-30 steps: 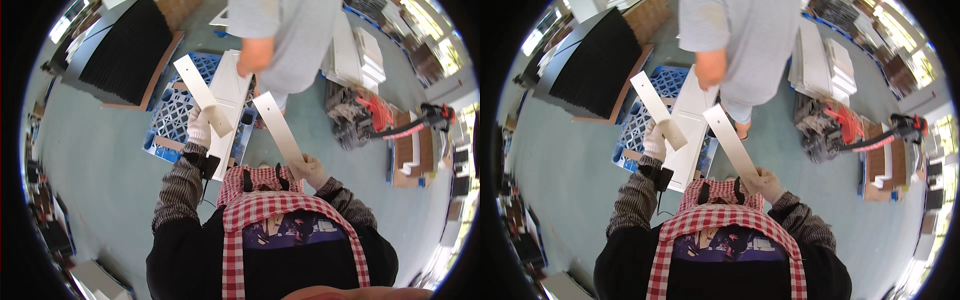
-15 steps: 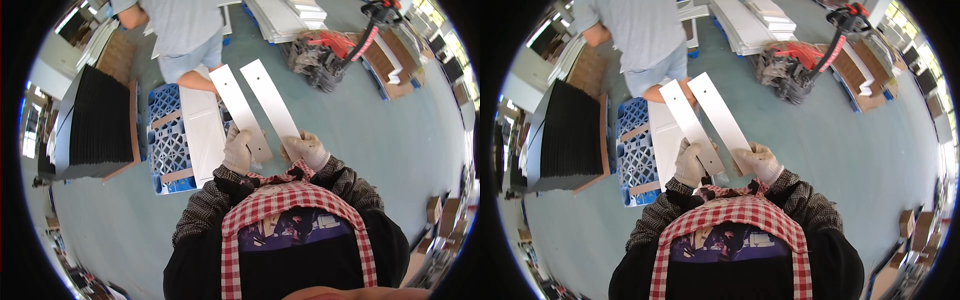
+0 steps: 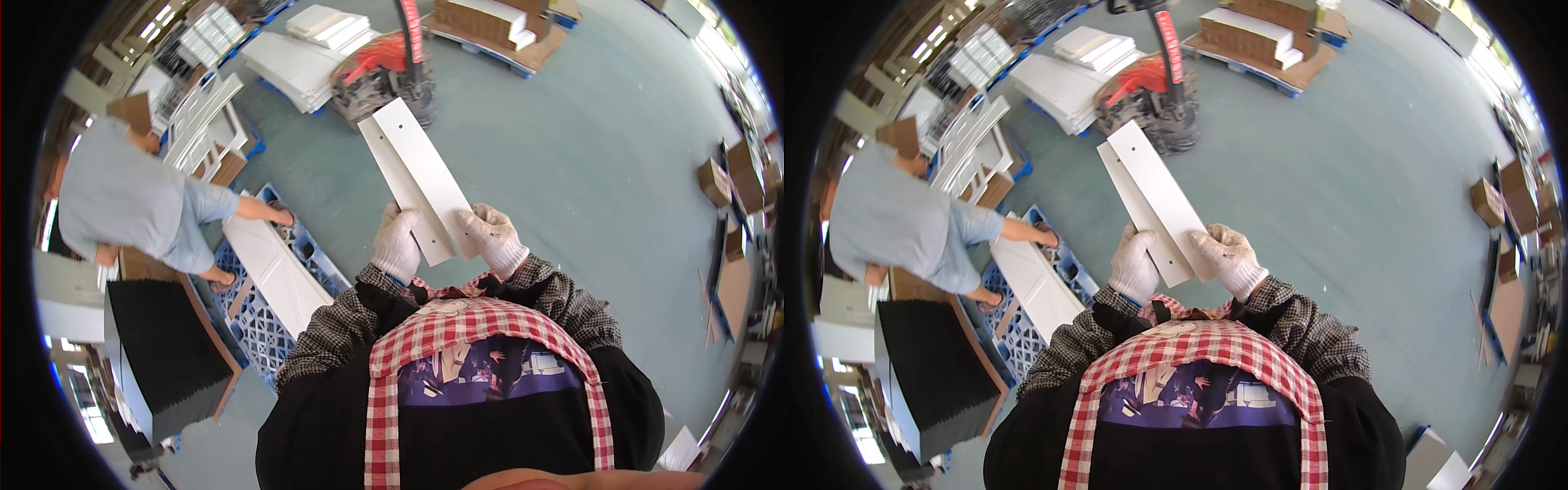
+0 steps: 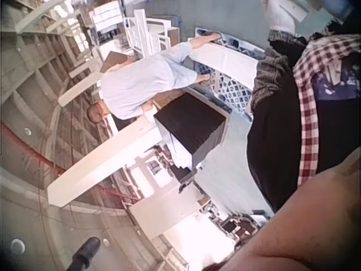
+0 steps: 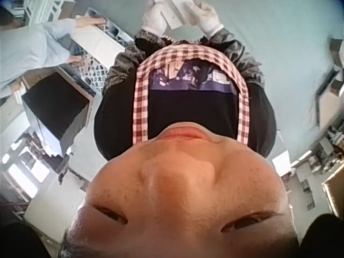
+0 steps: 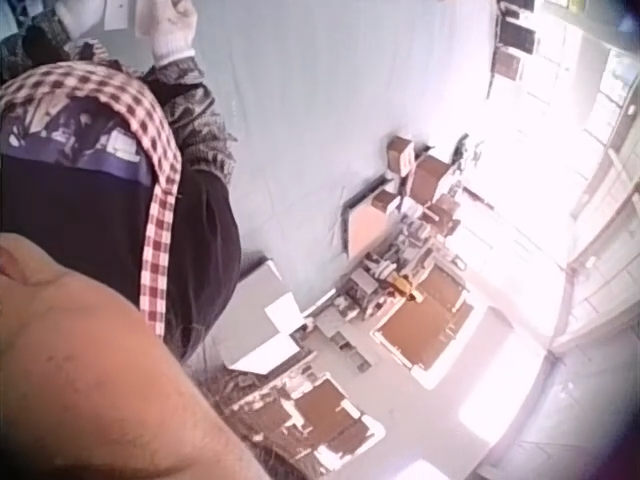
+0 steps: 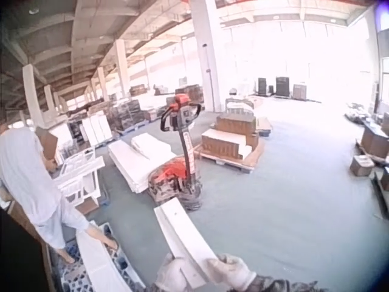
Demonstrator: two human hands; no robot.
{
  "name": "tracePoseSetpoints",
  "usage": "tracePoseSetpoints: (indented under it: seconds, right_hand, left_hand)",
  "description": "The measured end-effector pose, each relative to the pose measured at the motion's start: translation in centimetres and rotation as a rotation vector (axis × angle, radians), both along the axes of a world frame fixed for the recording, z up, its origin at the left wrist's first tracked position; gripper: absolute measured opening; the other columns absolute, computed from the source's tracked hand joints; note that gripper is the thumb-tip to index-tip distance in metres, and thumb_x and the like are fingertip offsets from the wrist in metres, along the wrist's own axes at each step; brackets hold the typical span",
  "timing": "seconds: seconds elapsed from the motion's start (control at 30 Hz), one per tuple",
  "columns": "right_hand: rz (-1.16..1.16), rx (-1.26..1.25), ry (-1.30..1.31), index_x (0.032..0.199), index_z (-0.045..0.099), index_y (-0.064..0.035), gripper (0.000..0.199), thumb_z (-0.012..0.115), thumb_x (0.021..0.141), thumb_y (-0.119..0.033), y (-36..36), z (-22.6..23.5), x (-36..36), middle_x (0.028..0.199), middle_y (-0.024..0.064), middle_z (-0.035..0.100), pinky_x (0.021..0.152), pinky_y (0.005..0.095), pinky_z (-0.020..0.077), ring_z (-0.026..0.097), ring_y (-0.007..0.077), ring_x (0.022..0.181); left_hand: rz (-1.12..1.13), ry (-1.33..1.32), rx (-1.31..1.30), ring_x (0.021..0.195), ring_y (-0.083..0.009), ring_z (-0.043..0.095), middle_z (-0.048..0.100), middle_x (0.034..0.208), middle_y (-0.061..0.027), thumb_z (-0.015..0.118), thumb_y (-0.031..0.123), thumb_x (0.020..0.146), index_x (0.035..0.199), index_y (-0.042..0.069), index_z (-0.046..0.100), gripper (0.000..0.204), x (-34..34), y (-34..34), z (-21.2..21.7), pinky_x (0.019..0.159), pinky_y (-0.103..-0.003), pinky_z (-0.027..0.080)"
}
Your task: Sanding the edges of white wooden furniture boards using a sanding block and organizing them in stacks.
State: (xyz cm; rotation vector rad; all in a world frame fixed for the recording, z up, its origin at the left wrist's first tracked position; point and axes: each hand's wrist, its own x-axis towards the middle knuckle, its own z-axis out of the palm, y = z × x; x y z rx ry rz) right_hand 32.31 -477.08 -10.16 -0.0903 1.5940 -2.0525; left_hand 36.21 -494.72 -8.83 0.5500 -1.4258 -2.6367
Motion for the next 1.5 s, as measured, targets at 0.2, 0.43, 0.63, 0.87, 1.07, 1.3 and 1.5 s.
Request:
tracePoseSetpoints:
  seconds: [0.2, 0.43, 0.63, 0.87, 1.07, 1.3, 1.5]
  right_hand:
    - [-0.242, -0.018, -0.033, 0.11, 0.06, 0.0023, 0.039, 0.064, 0.093, -0.032, 11.2, -3.0, -3.4, 0.091, 0.0048, 0.064, 0.072, 0.0253, 0.0514, 0.061, 0.0108, 0.08]
    - [-0.51, 0.036, -0.077, 0.117, 0.057, 0.0039, 0.046, 0.063, 0.093, -0.034, 18.6, -5.9, -6.2, 0.101, 0.0099, 0.066, 0.082, 0.0285, 0.051, 0.062, 0.0154, 0.091]
    - [-0.477, 0.757, 0.136, 0.118, 0.06, 0.0003, 0.055, 0.047, 0.094, -0.048, 20.6, -5.6, -8.5, 0.112, 0.0199, 0.065, 0.097, 0.0373, 0.0451, 0.06, 0.0341, 0.109]
    - [-0.603, 0.868, -0.096, 0.127, 0.055, -0.0049, 0.056, 0.047, 0.091, -0.047, 23.4, -3.4, -12.2, 0.115, 0.0189, 0.065, 0.097, 0.0402, 0.0455, 0.061, 0.034, 0.11]
    - [-0.803, 0.731, -0.056, 0.139, 0.042, -0.0097, 0.06, 0.048, 0.092, -0.047, 27.1, -7.7, -19.1, 0.125, 0.0166, 0.061, 0.099, 0.0383, 0.0429, 0.058, 0.031, 0.116]
    - [-0.912, 0.497, -0.07, 0.142, 0.038, -0.0049, 0.07, 0.062, 0.088, -0.042, 35.6, -8.4, -23.1, 0.13, 0.0164, 0.058, 0.103, 0.0357, 0.0402, 0.055, 0.0286, 0.121]
    - [-0.787, 0.47, 0.007, 0.144, 0.035, -0.0042, 0.082, 0.065, 0.084, -0.051, 50.8, -10.0, -28.8, 0.131, 0.0215, 0.055, 0.106, 0.037, 0.0391, 0.052, 0.032, 0.124]
  left_hand:
    - [-0.198, -0.014, 0.036, 0.106, -0.0254, 0.058, 0.057, 0.112, -0.0151, 0.045, 0.003, 0.086, 0.126, 0.001, 0.042, 0.041, -7.2, 10.5, -1.9, 0.094, -0.04, 0.047]
    - [-0.462, -0.046, -0.01, 0.1, -0.0263, 0.06, 0.057, 0.11, -0.0157, 0.046, 0.009, 0.087, 0.12, 0.003, 0.046, 0.033, -13.9, 19.5, -6.0, 0.092, -0.042, 0.049]
    - [-0.651, -0.196, 0.175, 0.114, -0.0292, 0.055, 0.055, 0.122, -0.0156, 0.044, 0.022, 0.091, 0.13, 0.004, 0.044, 0.042, -18.2, 24.3, -7.1, 0.1, -0.044, 0.045]
    - [-0.905, -0.172, 0.223, 0.099, -0.0283, 0.058, 0.056, 0.106, -0.0138, 0.052, 0.026, 0.095, 0.119, 0.006, 0.045, 0.032, -24.7, 31.1, -7.6, 0.088, -0.044, 0.05]
    - [-0.979, -0.251, 0.167, 0.097, -0.0297, 0.06, 0.058, 0.105, -0.0145, 0.05, 0.023, 0.096, 0.118, 0.004, 0.047, 0.03, -34.6, 36.6, -8.6, 0.088, -0.045, 0.05]
    - [-1.168, -0.418, 0.164, 0.094, -0.0282, 0.06, 0.059, 0.097, -0.0136, 0.048, 0.035, 0.094, 0.113, 0.003, 0.05, 0.037, -41.0, 47.1, -9.3, 0.086, -0.045, 0.051]
    - [-1.279, -0.341, 0.229, 0.076, -0.0264, 0.062, 0.058, 0.072, -0.0102, 0.048, 0.037, 0.092, 0.104, 0.002, 0.056, 0.038, -48.3, 63.2, -8.6, 0.091, -0.049, 0.049]
